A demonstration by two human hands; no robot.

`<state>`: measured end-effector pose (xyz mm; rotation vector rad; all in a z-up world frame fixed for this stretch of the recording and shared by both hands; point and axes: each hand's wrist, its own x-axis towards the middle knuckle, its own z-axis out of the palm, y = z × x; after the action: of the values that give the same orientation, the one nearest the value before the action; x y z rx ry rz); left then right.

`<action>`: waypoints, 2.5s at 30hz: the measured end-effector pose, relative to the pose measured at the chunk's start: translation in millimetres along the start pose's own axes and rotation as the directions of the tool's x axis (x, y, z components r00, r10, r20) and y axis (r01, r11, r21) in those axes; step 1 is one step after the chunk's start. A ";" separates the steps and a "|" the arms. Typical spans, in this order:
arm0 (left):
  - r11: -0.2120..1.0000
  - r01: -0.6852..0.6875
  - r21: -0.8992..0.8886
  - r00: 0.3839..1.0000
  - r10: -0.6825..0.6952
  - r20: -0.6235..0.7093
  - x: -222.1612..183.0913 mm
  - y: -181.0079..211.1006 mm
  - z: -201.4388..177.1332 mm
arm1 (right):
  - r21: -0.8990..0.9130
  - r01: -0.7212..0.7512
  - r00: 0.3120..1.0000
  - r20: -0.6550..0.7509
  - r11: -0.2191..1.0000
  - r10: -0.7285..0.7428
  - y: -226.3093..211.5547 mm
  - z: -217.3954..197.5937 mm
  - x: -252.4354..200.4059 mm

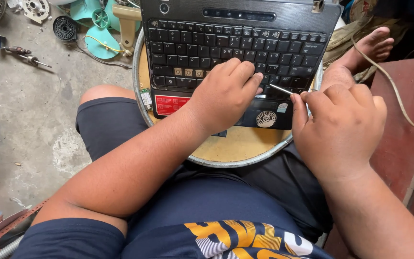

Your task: Repairing a laptop keyboard by prying off keys, cleaning the area with a brush, and reassembling components.

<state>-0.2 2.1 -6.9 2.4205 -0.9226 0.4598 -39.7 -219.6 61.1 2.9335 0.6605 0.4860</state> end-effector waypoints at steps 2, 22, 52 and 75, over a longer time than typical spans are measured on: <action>1.000 -0.003 0.017 1.000 0.003 -0.005 -0.2 1.0 0.9 | -0.002 0.003 1.000 0.006 1.000 -0.003 2.1 1.8 0.0; 0.987 -0.069 0.146 0.984 0.043 0.173 9.7 -1.9 -1.8 | 0.528 0.075 0.996 -0.085 0.846 -0.035 31.9 58.5 6.9; 0.977 -0.185 0.108 0.894 0.213 -0.393 -40.4 29.1 -5.1 | 0.715 -0.557 0.737 0.660 -0.423 0.146 -42.5 40.4 -28.7; 0.945 0.306 0.118 0.940 -0.281 -0.193 -147.1 -8.3 -64.8 | 0.366 -0.665 0.651 0.711 0.651 0.266 -95.8 61.8 -48.4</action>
<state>-107.7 120.2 -26.4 2.5458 -0.4546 0.6322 -99.3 -155.6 -26.5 3.5220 -0.1597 -0.8335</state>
